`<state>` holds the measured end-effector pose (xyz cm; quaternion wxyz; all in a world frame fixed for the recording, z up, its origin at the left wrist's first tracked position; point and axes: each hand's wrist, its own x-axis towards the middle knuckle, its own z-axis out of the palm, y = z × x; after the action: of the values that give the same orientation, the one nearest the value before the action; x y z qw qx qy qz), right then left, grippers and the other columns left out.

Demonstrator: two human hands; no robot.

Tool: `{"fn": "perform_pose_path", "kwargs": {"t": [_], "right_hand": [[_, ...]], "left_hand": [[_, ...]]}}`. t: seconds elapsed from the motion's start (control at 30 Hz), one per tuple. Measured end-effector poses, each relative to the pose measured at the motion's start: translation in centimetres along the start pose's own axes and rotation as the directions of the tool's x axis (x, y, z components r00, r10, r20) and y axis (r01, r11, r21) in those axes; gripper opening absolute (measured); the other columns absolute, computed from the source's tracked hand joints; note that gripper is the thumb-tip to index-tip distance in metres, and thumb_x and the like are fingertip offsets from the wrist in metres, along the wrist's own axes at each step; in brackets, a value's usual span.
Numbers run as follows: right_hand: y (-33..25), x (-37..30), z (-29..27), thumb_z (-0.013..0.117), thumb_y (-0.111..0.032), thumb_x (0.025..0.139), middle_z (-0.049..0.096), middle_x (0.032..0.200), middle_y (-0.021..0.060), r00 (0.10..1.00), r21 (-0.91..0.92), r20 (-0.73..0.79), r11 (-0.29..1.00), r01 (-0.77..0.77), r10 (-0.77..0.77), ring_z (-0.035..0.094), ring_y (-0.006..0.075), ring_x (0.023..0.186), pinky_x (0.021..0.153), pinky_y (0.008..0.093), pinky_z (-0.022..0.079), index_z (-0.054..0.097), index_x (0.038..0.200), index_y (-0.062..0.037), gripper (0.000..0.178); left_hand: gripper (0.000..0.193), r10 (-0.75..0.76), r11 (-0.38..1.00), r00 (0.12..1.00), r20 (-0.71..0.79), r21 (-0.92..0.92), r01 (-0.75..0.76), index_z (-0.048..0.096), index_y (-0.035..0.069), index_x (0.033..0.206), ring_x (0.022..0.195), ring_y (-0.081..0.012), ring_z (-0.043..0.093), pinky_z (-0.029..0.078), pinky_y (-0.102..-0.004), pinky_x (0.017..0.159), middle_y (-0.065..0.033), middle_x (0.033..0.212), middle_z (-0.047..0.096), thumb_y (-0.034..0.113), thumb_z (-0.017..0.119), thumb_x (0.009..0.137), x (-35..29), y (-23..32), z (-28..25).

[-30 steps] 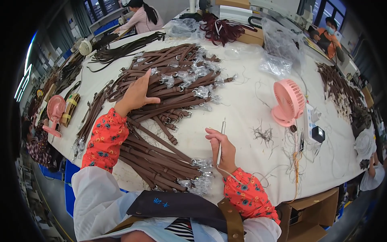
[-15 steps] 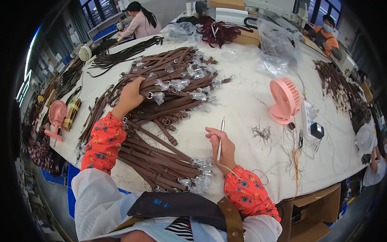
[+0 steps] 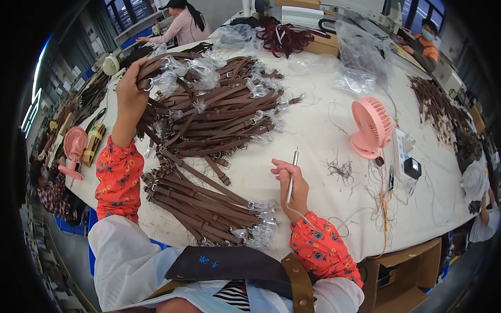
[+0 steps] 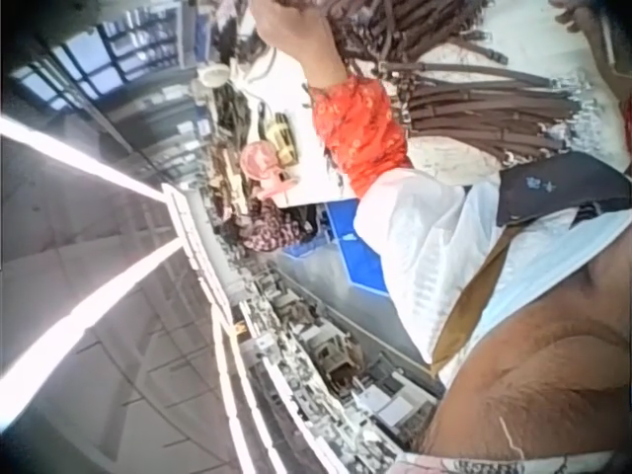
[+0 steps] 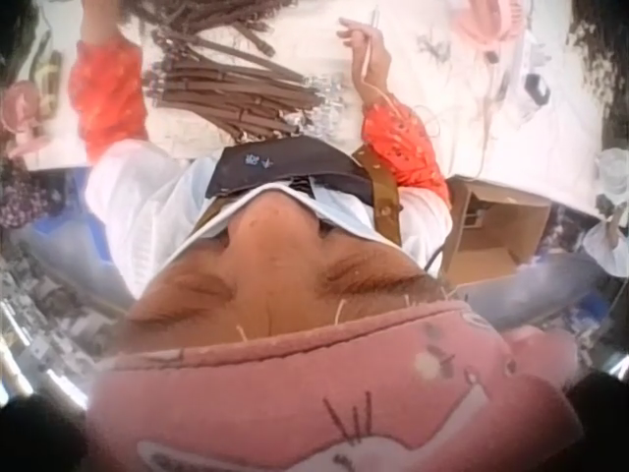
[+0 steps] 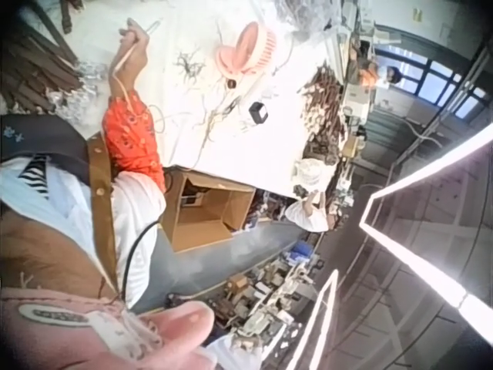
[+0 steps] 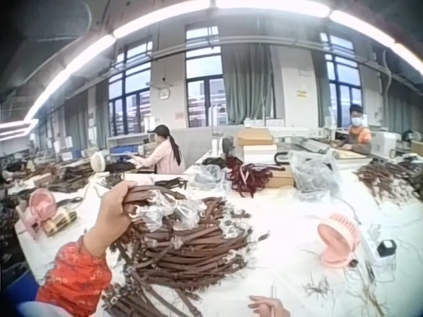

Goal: Manually assemble metal buckles and loops onto leather straps using a handheld tool.

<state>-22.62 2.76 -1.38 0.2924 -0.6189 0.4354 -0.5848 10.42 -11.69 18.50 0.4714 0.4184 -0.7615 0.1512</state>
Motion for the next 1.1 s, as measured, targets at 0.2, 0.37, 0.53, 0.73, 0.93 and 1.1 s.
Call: {"fn": "perform_pose_path", "kwargs": {"t": [0.2,0.37,0.53,0.73,0.93,1.1], "right_hand": [[0.1,0.0,-0.2,0.042,-0.011,0.103,0.063,0.120,0.0167,0.999,0.011,-0.054,1.000,-0.006,0.006,0.066,0.0184,0.094,0.080,0.0296,0.053,0.051,0.110,-0.0001,0.015],[0.2,0.0,-0.2,0.041,-0.012,0.103,0.063,0.120,0.0166,0.997,0.049,-0.064,0.998,-0.028,0.031,0.065,0.0183,0.095,0.080,0.0294,0.053,0.051,0.111,0.0000,0.017],[0.1,0.1,-0.2,0.039,-0.015,0.105,0.062,0.121,0.0175,0.998,0.029,-0.065,0.999,-0.023,0.025,0.065,0.0189,0.095,0.081,0.0304,0.052,0.051,0.112,0.0007,0.022],[0.2,0.0,-0.5,0.040,-0.015,0.104,0.062,0.120,0.0166,0.996,0.017,-0.072,0.999,-0.051,0.053,0.065,0.0186,0.095,0.081,0.0301,0.052,0.051,0.111,0.0008,0.020],[0.5,0.0,-0.3,0.042,-0.013,0.103,0.063,0.120,0.0157,0.996,0.036,-0.058,0.997,-0.070,0.072,0.066,0.0183,0.095,0.080,0.0296,0.052,0.051,0.111,0.0011,0.019],[0.4,0.4,-0.3,0.042,-0.013,0.103,0.063,0.120,0.0157,0.997,0.034,-0.047,0.998,-0.055,0.056,0.066,0.0184,0.094,0.080,0.0294,0.052,0.051,0.110,0.0008,0.018]], "left_hand": [[0.056,0.258,0.924,0.966,0.004,0.292,-0.248,0.055,0.006,0.118,0.087,-0.0346,0.062,0.050,-0.0403,0.073,-0.0136,0.098,0.061,-0.004,0.070,0.065,-0.2,2.7,-2.1],[0.044,0.315,0.851,0.894,0.318,0.323,-0.414,0.054,0.006,0.114,0.080,-0.0299,0.061,0.049,-0.0388,0.069,-0.0103,0.088,0.057,0.012,0.068,0.073,-2.3,3.1,-0.5],[0.049,0.244,0.901,0.936,0.253,0.298,-0.315,0.054,0.006,0.116,0.081,-0.0330,0.060,0.048,-0.0401,0.068,-0.0118,0.090,0.057,0.002,0.070,0.070,-2.5,1.1,2.2],[0.049,0.183,0.933,0.977,0.110,0.293,-0.208,0.052,0.005,0.120,0.086,-0.0352,0.062,0.050,-0.0415,0.071,-0.0138,0.096,0.061,0.000,0.065,0.073,-3.7,-0.8,7.4],[0.032,0.162,0.891,0.865,0.475,0.306,-0.335,0.051,0.004,0.115,0.082,-0.0289,0.061,0.049,-0.0396,0.071,-0.0107,0.088,0.058,0.007,0.053,0.083,-11.9,-1.1,12.9],[0.035,0.198,0.922,0.842,0.502,0.197,-0.335,0.051,0.005,0.113,0.082,-0.0278,0.060,0.048,-0.0381,0.074,-0.0099,0.091,0.057,0.005,0.057,0.079,-11.1,-0.4,11.6]]}}
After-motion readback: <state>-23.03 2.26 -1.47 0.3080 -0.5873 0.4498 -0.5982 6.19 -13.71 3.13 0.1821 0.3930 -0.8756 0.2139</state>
